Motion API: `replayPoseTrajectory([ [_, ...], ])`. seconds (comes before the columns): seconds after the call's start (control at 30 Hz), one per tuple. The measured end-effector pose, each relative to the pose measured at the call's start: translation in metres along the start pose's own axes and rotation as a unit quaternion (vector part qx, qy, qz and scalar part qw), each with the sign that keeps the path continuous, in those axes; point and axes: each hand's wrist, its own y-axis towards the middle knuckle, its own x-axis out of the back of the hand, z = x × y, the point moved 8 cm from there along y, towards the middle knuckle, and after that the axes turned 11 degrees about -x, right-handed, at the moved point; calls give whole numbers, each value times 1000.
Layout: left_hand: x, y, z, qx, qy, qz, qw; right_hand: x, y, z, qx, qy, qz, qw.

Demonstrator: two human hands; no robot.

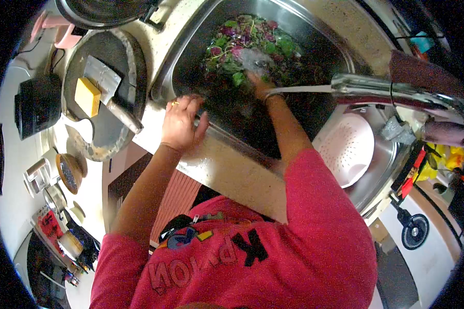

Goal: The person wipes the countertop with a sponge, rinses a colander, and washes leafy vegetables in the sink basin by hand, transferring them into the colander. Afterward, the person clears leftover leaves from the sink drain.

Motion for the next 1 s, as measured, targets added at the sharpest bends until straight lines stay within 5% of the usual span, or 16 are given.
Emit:
replayPoseTrajectory([
  [0.07, 3, 4, 2, -2, -2, -22, 1000, -3, 59, -6, 133, -405, -148, 892],
  [0.13, 4, 3, 3, -8, 5, -24, 1000, 32, -30, 39, -42, -172, -103, 979],
  [0.2, 3, 3, 3, -7, -5, -19, 1000, 13, -105, 102, 157, -528, -67, 832],
  [0.27, 1, 1, 4, -5, -9, -22, 1000, 30, -135, 116, 202, -422, -56, 882],
  [0.33, 4, 0, 6, 1, -8, -30, 1000, 62, -166, 149, 78, -296, 26, 952],
  [0.4, 3, 1, 5, 0, -5, -19, 1000, 77, -181, 163, 121, -158, 49, 979],
  [0.47, 4, 1, 5, 0, -2, -25, 1000, 95, -150, 128, 114, -95, -45, 988],
  [0.5, 5, 0, 5, 1, 1, -29, 1000, 95, -146, 131, 114, -97, -45, 988],
  [0.53, 4, -3, 2, 2, -3, -28, 1000, 88, -138, 118, 31, -328, -47, 943],
  [0.57, 2, -3, 2, 1, -9, -19, 1000, 90, -133, 104, -51, -537, -49, 841],
  [0.67, 1, -1, 8, 5, -12, -13, 1000, 91, -151, 129, -17, -569, -64, 820],
  [0.7, 4, -1, 6, 4, -12, -23, 1000, 80, -141, 131, 17, -630, -57, 774],
  [0.77, 7, 7, 5, -2, -10, -41, 999, 72, -144, 175, 148, -597, -207, 761],
  [0.93, 0, 2, 9, 5, 0, -18, 1000, 27, -67, 207, 75, -357, -137, 921],
  [1.0, 1, 0, 9, 7, -4, -18, 1000, -26, -46, 176, 57, -456, -38, 887],
])
